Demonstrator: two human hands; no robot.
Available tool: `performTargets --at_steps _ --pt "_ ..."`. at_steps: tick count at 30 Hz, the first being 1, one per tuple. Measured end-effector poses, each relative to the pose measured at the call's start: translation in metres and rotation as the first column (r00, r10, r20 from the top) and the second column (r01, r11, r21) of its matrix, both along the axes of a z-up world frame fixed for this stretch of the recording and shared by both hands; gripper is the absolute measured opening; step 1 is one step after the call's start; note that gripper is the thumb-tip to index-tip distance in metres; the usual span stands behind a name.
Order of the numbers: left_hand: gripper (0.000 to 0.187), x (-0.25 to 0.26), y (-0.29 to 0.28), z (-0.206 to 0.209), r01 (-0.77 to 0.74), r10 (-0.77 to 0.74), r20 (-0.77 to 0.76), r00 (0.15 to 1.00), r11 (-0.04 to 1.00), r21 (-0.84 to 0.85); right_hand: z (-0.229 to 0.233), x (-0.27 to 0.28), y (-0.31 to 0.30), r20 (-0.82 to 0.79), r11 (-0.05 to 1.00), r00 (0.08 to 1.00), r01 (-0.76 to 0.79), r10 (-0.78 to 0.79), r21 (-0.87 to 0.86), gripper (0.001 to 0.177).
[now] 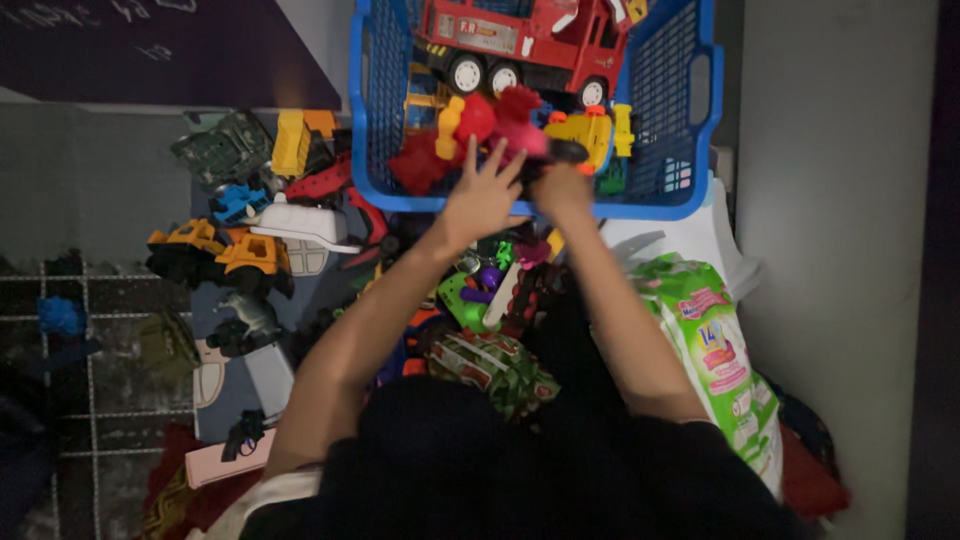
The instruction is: The person picks up various plastic toys, a bag, and papers from a floor mat and places them into a blue plastic basket, then folds a small yellow rug.
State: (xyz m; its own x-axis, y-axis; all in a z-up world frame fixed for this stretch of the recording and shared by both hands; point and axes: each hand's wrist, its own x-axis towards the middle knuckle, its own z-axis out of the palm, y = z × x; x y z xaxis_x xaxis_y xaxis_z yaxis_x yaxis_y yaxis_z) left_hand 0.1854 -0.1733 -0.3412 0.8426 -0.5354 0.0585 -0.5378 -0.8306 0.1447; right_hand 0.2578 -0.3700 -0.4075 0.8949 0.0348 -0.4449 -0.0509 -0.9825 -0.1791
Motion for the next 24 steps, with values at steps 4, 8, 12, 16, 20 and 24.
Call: performTargets --at_steps 4,8,12,16,20,24 --pt "0.069 0.0 0.005 -0.015 0.035 -0.027 0.085 0.996 0.995 -0.089 -0.013 0.01 0.001 -0.062 0.866 0.913 -0.358 0.403 0.347 0.049" --pt "0.061 -0.014 0.01 -0.021 0.176 -0.142 0.364 0.921 0.982 -0.063 0.017 -0.003 0.0 0.112 0.95 0.971 -0.233 0.213 0.21 0.035" --pt "0.033 -0.074 0.014 -0.044 0.4 -0.31 0.431 0.847 0.907 -0.132 0.07 -0.091 0.03 0.749 0.904 0.662 -0.341 0.036 0.258 0.021" --pt "0.014 -0.105 0.057 -0.065 0.039 -0.057 -0.054 0.997 0.957 -0.289 0.096 -0.139 0.056 0.735 0.849 0.667 -0.453 0.119 0.274 0.024" --pt "0.02 -0.117 0.121 -0.045 -0.298 0.296 -0.035 0.955 0.952 -0.067 0.105 -0.143 0.072 0.73 0.822 0.68 -0.454 0.071 0.344 0.021" --pt "0.072 -0.126 0.156 -0.037 -0.365 0.429 -0.379 0.82 0.902 0.23 0.106 -0.145 0.076 0.698 0.822 0.713 -0.438 0.07 0.365 0.024"
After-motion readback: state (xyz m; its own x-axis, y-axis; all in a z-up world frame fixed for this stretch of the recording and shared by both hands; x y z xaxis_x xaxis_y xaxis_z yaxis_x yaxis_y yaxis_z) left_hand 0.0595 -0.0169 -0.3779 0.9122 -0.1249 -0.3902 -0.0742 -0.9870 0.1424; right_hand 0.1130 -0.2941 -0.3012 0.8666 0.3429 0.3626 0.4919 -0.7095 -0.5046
